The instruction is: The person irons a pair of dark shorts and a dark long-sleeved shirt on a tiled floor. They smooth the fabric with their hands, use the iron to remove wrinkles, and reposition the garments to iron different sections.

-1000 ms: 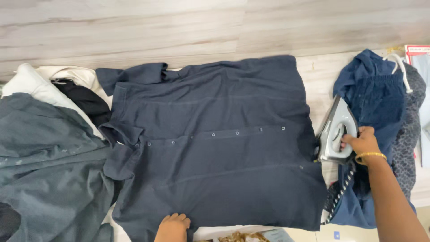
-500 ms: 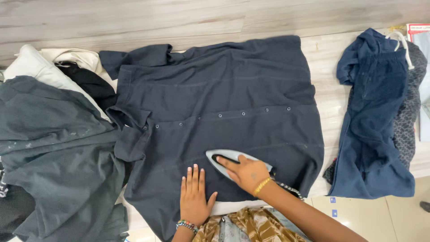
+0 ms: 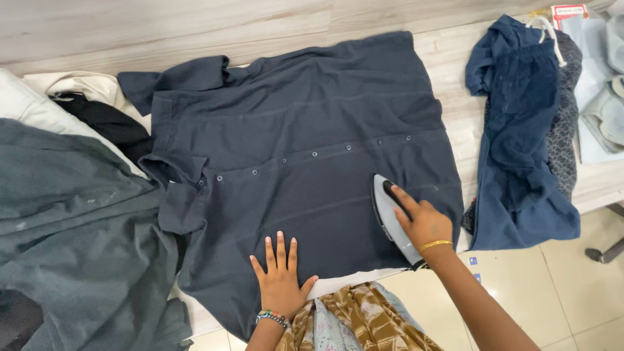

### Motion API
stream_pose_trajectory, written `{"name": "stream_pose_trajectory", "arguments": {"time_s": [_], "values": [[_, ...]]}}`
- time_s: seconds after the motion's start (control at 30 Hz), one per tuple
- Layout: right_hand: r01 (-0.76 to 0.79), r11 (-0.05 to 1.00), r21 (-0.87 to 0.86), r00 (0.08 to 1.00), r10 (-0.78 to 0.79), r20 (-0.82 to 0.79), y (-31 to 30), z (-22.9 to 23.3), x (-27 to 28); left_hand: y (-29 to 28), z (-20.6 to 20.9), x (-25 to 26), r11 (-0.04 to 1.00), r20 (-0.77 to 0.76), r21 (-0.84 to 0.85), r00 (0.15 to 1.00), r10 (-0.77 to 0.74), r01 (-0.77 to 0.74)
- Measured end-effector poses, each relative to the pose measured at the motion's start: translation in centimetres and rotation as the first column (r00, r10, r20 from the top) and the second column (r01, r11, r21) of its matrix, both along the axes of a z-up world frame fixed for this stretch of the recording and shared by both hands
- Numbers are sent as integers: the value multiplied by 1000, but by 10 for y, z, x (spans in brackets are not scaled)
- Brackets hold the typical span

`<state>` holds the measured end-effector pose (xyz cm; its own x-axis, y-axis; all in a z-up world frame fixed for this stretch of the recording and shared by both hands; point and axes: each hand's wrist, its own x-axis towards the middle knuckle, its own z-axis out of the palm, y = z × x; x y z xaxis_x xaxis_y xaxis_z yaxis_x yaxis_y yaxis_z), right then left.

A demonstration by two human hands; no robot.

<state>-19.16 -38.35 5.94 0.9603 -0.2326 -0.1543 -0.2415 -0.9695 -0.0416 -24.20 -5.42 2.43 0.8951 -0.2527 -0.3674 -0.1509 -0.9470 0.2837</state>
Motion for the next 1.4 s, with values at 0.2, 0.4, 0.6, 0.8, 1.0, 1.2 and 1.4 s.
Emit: {"name": "stream_pose_trajectory", "arguments": {"time_s": [0.2, 0.4, 0.6, 0.8, 1.0, 1.2, 1.4], "values": [[333, 943, -7, 939, -332, 89, -105, 2, 12, 0, 19, 7, 993, -119, 108, 992, -39, 52], [107, 981, 165, 964, -143, 225, -65, 20, 43, -34, -8, 26, 998, 114, -50, 993, -25, 31], [-106, 990, 93, 994, 103, 32, 14, 0, 70, -77, -34, 58, 972, 401, -214, 916, -7, 102], [62, 998, -18, 998, -62, 24, -86, -11, 42, -81, -34, 55, 984, 411, -174, 911, 34, 42], [178, 982, -66, 984, -178, -2, -137, 11, 59, -111, -32, 48, 978, 387, -203, 921, 38, 45], [196, 923, 330, 976, -151, -157, -50, 91, 60, -76, -28, -3, 956, 424, -255, 872, 246, -145], [-790, 572, 221, 582, 813, -20, 101, 35, 59, 8, -34, -78, 822, 440, -112, 713, 545, -559]]}}
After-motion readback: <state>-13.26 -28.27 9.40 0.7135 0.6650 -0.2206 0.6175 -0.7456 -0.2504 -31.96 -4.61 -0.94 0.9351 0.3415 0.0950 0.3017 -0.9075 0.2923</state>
